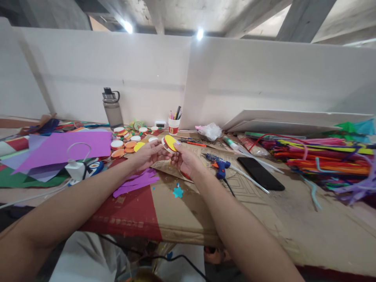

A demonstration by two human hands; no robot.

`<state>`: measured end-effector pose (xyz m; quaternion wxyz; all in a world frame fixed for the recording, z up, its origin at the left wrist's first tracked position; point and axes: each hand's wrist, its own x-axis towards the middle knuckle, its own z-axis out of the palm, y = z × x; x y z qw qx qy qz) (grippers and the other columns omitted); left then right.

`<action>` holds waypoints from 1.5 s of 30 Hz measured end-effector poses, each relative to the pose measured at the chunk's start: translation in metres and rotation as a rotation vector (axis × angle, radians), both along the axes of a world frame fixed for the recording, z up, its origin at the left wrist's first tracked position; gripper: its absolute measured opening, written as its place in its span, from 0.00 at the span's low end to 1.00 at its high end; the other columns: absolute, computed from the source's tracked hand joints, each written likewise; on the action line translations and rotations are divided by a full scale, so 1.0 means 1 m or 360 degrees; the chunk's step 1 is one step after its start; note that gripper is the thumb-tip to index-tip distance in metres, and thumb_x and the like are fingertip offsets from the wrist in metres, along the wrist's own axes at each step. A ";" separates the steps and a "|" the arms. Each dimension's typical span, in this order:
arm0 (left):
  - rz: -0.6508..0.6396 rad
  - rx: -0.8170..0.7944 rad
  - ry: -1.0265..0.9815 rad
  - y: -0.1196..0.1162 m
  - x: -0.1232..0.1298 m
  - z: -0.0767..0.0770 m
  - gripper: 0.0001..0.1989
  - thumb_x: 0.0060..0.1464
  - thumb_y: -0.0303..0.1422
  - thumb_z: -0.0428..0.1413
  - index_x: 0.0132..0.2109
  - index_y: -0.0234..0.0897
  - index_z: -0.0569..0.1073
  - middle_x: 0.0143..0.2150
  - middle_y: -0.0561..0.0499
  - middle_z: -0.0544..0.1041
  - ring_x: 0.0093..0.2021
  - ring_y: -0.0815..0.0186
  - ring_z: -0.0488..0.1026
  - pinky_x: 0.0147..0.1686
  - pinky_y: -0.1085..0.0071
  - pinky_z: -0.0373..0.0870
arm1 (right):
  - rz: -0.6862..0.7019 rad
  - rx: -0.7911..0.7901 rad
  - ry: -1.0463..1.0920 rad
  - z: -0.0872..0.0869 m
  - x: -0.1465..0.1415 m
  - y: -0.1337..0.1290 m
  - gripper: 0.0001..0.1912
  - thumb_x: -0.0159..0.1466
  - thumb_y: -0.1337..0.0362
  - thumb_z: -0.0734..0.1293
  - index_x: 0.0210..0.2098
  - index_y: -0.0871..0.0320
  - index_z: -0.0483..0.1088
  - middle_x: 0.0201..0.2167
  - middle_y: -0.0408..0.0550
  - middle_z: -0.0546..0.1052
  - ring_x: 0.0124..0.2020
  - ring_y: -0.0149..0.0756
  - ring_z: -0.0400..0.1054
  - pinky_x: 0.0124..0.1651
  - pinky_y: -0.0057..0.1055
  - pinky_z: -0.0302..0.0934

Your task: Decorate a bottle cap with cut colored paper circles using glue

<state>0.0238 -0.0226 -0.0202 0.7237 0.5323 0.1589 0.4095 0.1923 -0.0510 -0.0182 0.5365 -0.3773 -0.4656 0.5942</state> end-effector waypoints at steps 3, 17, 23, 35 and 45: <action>0.0007 0.0009 0.0016 0.000 0.000 0.000 0.14 0.54 0.33 0.61 0.46 0.33 0.70 0.40 0.43 0.80 0.40 0.63 0.79 0.43 0.66 0.75 | 0.0005 -0.0244 0.0137 0.000 -0.001 0.000 0.07 0.61 0.59 0.66 0.33 0.56 0.69 0.19 0.41 0.67 0.19 0.28 0.56 0.24 0.28 0.55; 0.0390 0.0046 0.0268 0.007 -0.004 0.002 0.17 0.43 0.38 0.67 0.39 0.33 0.77 0.38 0.48 0.78 0.34 0.68 0.73 0.30 0.74 0.69 | -0.0561 0.0634 -0.0894 -0.002 -0.006 -0.008 0.12 0.60 0.54 0.65 0.32 0.56 0.65 0.28 0.42 0.69 0.27 0.32 0.61 0.32 0.31 0.58; 0.0525 0.0439 0.0171 0.011 -0.005 0.000 0.16 0.44 0.36 0.67 0.42 0.37 0.80 0.40 0.48 0.80 0.39 0.67 0.72 0.36 0.72 0.68 | -0.0630 0.0933 -0.1006 -0.003 -0.006 -0.009 0.18 0.61 0.55 0.67 0.47 0.57 0.68 0.42 0.50 0.75 0.39 0.38 0.67 0.41 0.36 0.62; 0.0490 0.0549 0.0352 0.007 -0.011 0.008 0.13 0.45 0.35 0.65 0.39 0.34 0.79 0.38 0.48 0.78 0.35 0.69 0.71 0.35 0.73 0.68 | -0.0678 0.0956 -0.1099 -0.001 -0.006 -0.011 0.11 0.61 0.55 0.67 0.34 0.56 0.69 0.34 0.47 0.72 0.35 0.38 0.63 0.40 0.36 0.59; 0.0448 -0.0032 0.0396 0.010 -0.010 0.001 0.14 0.42 0.36 0.67 0.33 0.32 0.74 0.30 0.51 0.75 0.25 0.73 0.70 0.22 0.77 0.63 | -0.0361 0.0369 -0.0747 -0.006 -0.011 -0.005 0.23 0.55 0.55 0.70 0.46 0.56 0.65 0.37 0.46 0.74 0.31 0.32 0.66 0.31 0.31 0.62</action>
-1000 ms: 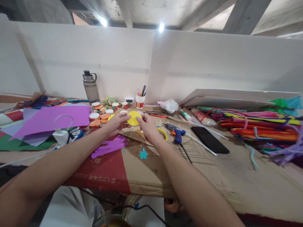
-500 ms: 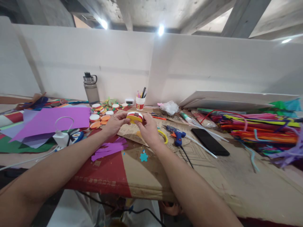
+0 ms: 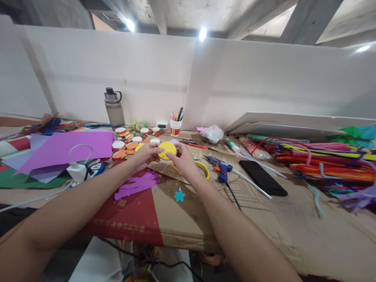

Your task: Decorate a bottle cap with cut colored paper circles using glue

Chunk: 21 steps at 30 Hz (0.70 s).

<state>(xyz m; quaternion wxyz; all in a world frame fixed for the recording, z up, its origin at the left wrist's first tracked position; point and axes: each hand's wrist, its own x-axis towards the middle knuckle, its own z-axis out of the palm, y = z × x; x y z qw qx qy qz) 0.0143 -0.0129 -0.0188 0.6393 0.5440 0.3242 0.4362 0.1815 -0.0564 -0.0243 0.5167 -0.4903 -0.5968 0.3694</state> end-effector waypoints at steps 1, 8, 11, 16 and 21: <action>0.0014 -0.0068 0.0000 0.000 0.000 0.000 0.14 0.42 0.35 0.66 0.33 0.31 0.74 0.30 0.50 0.75 0.25 0.73 0.70 0.21 0.77 0.63 | -0.0005 0.0039 -0.0038 0.000 -0.001 -0.001 0.26 0.53 0.56 0.72 0.49 0.57 0.64 0.39 0.47 0.75 0.32 0.33 0.67 0.33 0.31 0.63; 0.0132 -0.0276 -0.0042 -0.003 0.004 0.005 0.08 0.43 0.28 0.63 0.32 0.30 0.75 0.28 0.47 0.77 0.22 0.73 0.71 0.16 0.80 0.57 | 0.0025 0.0233 -0.0218 0.003 -0.006 -0.008 0.35 0.51 0.62 0.74 0.56 0.57 0.63 0.50 0.53 0.73 0.38 0.37 0.69 0.40 0.35 0.66; 0.0128 -0.0308 -0.0038 -0.004 0.005 0.005 0.07 0.43 0.28 0.63 0.32 0.31 0.75 0.27 0.49 0.77 0.21 0.74 0.70 0.15 0.80 0.55 | 0.0031 0.0263 -0.0319 0.002 -0.003 -0.007 0.29 0.53 0.61 0.73 0.53 0.57 0.67 0.47 0.51 0.75 0.38 0.38 0.69 0.40 0.36 0.65; 0.0112 -0.0343 -0.0066 -0.001 0.004 0.003 0.08 0.42 0.27 0.63 0.32 0.32 0.75 0.26 0.50 0.77 0.21 0.74 0.68 0.15 0.80 0.54 | 0.0024 0.0288 -0.0296 0.001 -0.001 -0.003 0.28 0.51 0.60 0.74 0.51 0.55 0.69 0.46 0.50 0.75 0.36 0.36 0.69 0.40 0.36 0.64; 0.0112 -0.0354 -0.0074 0.000 0.004 0.004 0.08 0.42 0.27 0.63 0.33 0.32 0.75 0.26 0.49 0.76 0.21 0.74 0.69 0.14 0.81 0.53 | 0.0044 0.0284 -0.0269 0.002 -0.003 -0.003 0.27 0.52 0.62 0.73 0.51 0.56 0.68 0.48 0.51 0.75 0.39 0.37 0.70 0.41 0.36 0.64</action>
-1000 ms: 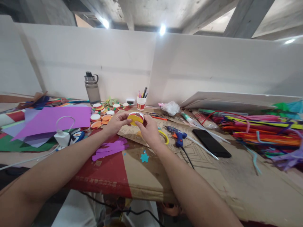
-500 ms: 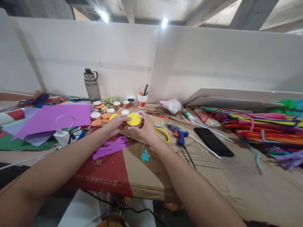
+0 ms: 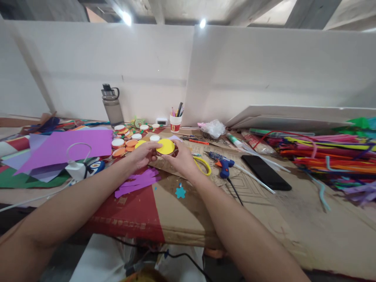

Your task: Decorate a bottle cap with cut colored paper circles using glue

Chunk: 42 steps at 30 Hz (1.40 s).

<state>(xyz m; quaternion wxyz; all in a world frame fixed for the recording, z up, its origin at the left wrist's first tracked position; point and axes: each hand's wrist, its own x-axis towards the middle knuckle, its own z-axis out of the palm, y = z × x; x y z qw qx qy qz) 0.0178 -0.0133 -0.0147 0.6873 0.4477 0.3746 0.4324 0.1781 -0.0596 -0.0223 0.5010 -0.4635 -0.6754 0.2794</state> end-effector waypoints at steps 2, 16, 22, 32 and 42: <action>0.0011 -0.0012 0.0012 -0.001 0.000 0.001 0.07 0.42 0.27 0.62 0.33 0.31 0.75 0.25 0.50 0.76 0.20 0.75 0.68 0.14 0.81 0.53 | 0.0023 -0.0029 0.0014 0.000 -0.001 0.000 0.27 0.52 0.61 0.73 0.51 0.56 0.68 0.48 0.51 0.75 0.41 0.38 0.70 0.43 0.37 0.64; -0.0147 -0.0252 -0.0286 -0.005 0.000 0.007 0.12 0.58 0.39 0.55 0.40 0.34 0.74 0.33 0.48 0.78 0.26 0.68 0.73 0.25 0.71 0.71 | 0.0146 -0.0162 0.0303 -0.005 -0.001 0.002 0.26 0.53 0.60 0.73 0.49 0.55 0.67 0.48 0.49 0.75 0.48 0.40 0.69 0.51 0.38 0.63; -0.0313 -0.0246 -0.0342 -0.004 -0.003 0.006 0.14 0.58 0.41 0.55 0.43 0.35 0.74 0.34 0.46 0.80 0.29 0.65 0.76 0.32 0.66 0.75 | 0.0070 -0.0135 0.0267 -0.011 0.000 0.004 0.33 0.52 0.57 0.74 0.56 0.52 0.64 0.47 0.49 0.75 0.43 0.41 0.70 0.44 0.38 0.65; -0.0350 -0.0141 -0.0495 -0.002 0.000 -0.001 0.16 0.59 0.39 0.56 0.51 0.35 0.73 0.41 0.43 0.81 0.36 0.65 0.78 0.37 0.68 0.76 | -0.0088 -0.0094 0.0122 -0.007 -0.001 0.001 0.35 0.52 0.58 0.73 0.58 0.57 0.63 0.50 0.52 0.74 0.39 0.38 0.67 0.44 0.39 0.64; -0.0310 -0.0080 -0.0539 -0.005 0.000 -0.004 0.13 0.58 0.30 0.56 0.49 0.31 0.73 0.44 0.42 0.81 0.37 0.62 0.79 0.34 0.70 0.77 | -0.0228 0.0084 -0.0105 -0.011 -0.003 -0.003 0.32 0.53 0.60 0.72 0.57 0.58 0.66 0.51 0.54 0.73 0.38 0.38 0.68 0.41 0.38 0.66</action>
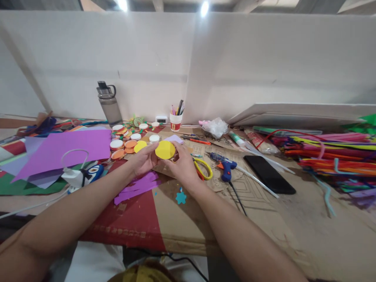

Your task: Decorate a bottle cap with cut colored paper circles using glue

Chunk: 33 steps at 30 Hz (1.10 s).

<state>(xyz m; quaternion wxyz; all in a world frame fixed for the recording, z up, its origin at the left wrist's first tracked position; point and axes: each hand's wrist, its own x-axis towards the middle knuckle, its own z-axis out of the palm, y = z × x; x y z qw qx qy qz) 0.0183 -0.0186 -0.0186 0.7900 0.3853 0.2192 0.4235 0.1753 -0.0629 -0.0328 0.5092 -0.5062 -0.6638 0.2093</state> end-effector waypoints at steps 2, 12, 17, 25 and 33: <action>0.0018 0.0011 0.0005 -0.001 -0.001 0.000 0.13 0.55 0.27 0.57 0.48 0.31 0.73 0.44 0.43 0.81 0.38 0.63 0.79 0.33 0.72 0.76 | -0.0042 0.0049 -0.0109 0.001 0.001 -0.002 0.31 0.54 0.61 0.71 0.57 0.56 0.66 0.51 0.54 0.73 0.36 0.38 0.67 0.41 0.38 0.66; -0.0040 -0.0200 0.0029 0.004 -0.003 0.000 0.16 0.61 0.30 0.50 0.54 0.30 0.72 0.38 0.42 0.82 0.32 0.63 0.79 0.30 0.71 0.75 | 0.0007 -0.0152 0.0084 -0.004 0.001 0.002 0.35 0.53 0.59 0.73 0.58 0.57 0.65 0.50 0.53 0.74 0.39 0.39 0.69 0.42 0.38 0.66; -0.0065 -0.0219 0.0041 0.004 -0.002 -0.003 0.17 0.62 0.31 0.50 0.55 0.29 0.72 0.40 0.40 0.82 0.32 0.64 0.79 0.33 0.70 0.75 | 0.0011 -0.0178 0.0059 -0.001 0.002 0.002 0.34 0.52 0.58 0.73 0.58 0.57 0.66 0.47 0.52 0.75 0.37 0.38 0.68 0.39 0.36 0.66; -0.0125 -0.0200 -0.0096 0.002 -0.001 -0.004 0.19 0.61 0.31 0.52 0.59 0.32 0.70 0.43 0.42 0.81 0.36 0.64 0.79 0.38 0.70 0.74 | -0.0039 -0.0165 -0.0090 0.000 0.003 0.001 0.37 0.52 0.56 0.73 0.59 0.57 0.65 0.48 0.54 0.74 0.39 0.40 0.67 0.41 0.38 0.66; -0.0121 -0.0246 -0.0124 0.003 -0.001 -0.006 0.21 0.62 0.32 0.52 0.61 0.35 0.67 0.45 0.42 0.81 0.38 0.62 0.79 0.37 0.68 0.74 | -0.0019 -0.0142 -0.0121 -0.003 0.004 0.003 0.37 0.52 0.57 0.74 0.60 0.54 0.64 0.53 0.54 0.72 0.42 0.41 0.68 0.44 0.41 0.67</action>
